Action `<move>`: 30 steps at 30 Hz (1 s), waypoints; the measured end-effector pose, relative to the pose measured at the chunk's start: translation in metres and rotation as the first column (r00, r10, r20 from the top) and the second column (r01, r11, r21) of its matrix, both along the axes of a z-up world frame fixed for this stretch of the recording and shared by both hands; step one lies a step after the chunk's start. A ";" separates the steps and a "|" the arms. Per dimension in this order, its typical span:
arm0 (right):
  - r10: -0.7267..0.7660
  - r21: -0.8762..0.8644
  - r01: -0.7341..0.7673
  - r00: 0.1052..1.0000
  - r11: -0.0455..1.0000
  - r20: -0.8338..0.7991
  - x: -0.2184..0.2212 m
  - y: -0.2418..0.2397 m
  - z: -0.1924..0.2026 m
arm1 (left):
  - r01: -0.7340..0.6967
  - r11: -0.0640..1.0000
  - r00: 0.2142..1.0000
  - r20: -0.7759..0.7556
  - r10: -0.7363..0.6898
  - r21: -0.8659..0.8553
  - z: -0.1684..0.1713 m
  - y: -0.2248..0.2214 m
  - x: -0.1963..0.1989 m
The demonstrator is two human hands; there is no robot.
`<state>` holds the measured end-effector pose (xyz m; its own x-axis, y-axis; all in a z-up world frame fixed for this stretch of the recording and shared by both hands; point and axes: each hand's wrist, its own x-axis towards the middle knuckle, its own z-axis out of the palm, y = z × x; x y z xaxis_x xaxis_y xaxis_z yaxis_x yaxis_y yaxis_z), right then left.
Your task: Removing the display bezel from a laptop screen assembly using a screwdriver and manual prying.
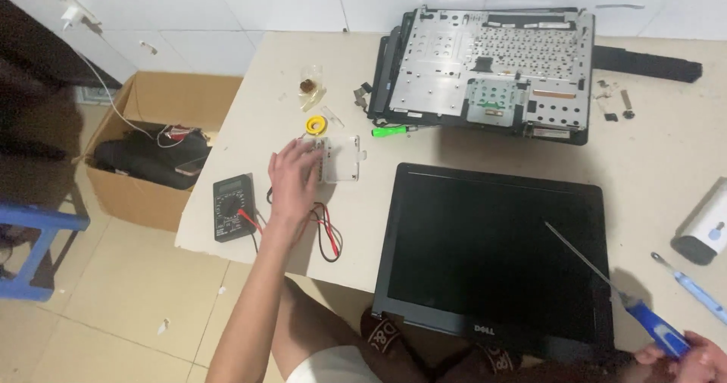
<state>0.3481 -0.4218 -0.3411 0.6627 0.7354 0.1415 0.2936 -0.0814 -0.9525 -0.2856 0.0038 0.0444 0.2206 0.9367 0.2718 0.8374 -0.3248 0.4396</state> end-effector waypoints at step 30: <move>-0.170 -0.621 0.061 0.978 0.781 -0.118 -0.198 0.082 0.401 | -0.208 0.922 0.973 -0.165 0.161 -0.327 -0.008 -0.177 0.101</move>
<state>0.1503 -0.3397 0.0603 0.7209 0.5469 -0.4257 0.0938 -0.6856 -0.7219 -0.1843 -0.1731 0.0368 0.0471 0.9949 -0.0892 0.9260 -0.0100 0.3774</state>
